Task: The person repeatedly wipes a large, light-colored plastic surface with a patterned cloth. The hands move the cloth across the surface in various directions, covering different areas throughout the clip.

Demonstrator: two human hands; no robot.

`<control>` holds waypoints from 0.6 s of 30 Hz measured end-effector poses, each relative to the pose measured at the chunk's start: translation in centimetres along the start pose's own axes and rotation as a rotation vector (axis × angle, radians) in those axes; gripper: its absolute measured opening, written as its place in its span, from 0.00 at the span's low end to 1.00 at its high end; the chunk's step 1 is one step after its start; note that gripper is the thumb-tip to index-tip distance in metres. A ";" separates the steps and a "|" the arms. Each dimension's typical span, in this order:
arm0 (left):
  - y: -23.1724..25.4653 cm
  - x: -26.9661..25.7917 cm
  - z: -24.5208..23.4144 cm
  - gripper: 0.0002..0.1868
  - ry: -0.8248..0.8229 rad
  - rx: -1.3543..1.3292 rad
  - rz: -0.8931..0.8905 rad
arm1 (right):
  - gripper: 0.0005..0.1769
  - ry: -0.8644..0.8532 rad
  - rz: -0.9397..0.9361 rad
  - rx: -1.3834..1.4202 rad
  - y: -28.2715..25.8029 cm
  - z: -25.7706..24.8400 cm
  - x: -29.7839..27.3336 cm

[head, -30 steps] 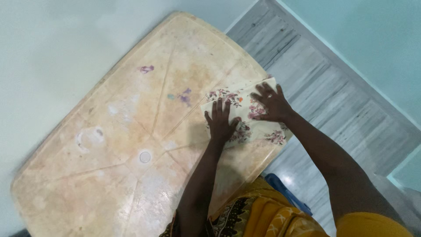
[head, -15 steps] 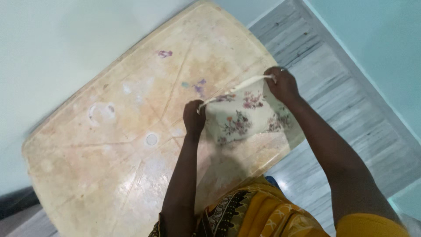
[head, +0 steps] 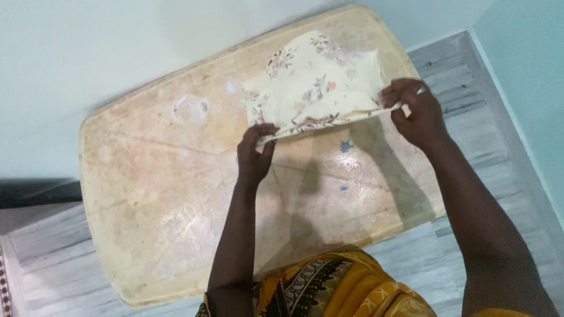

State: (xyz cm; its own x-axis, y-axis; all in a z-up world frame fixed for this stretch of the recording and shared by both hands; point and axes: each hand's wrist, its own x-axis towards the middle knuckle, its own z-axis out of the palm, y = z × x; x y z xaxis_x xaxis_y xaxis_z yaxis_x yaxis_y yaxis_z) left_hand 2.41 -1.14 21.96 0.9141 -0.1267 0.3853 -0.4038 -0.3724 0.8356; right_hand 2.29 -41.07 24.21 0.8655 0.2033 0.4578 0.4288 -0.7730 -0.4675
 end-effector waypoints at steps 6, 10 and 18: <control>-5.8 -12.6 2.2 0.12 -0.416 0.174 -0.430 | 0.17 -0.374 0.210 0.074 1.7 7.0 -10.8; -7.8 -18.1 2.4 0.14 -0.627 0.147 -0.607 | 0.15 -0.813 0.545 0.004 2.7 8.7 -15.4; -12.7 -13.2 6.2 0.31 -0.141 0.677 -0.302 | 0.29 -0.176 0.168 -0.067 1.4 16.5 -11.1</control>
State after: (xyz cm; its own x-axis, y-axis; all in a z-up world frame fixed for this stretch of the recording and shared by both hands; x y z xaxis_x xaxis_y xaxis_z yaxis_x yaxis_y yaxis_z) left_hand -4.31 -0.42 3.89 0.9959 -0.0286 0.0855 -0.0647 -0.8876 0.4561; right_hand -2.44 -34.46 6.01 0.9574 0.1655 0.2367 0.2622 -0.8419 -0.4717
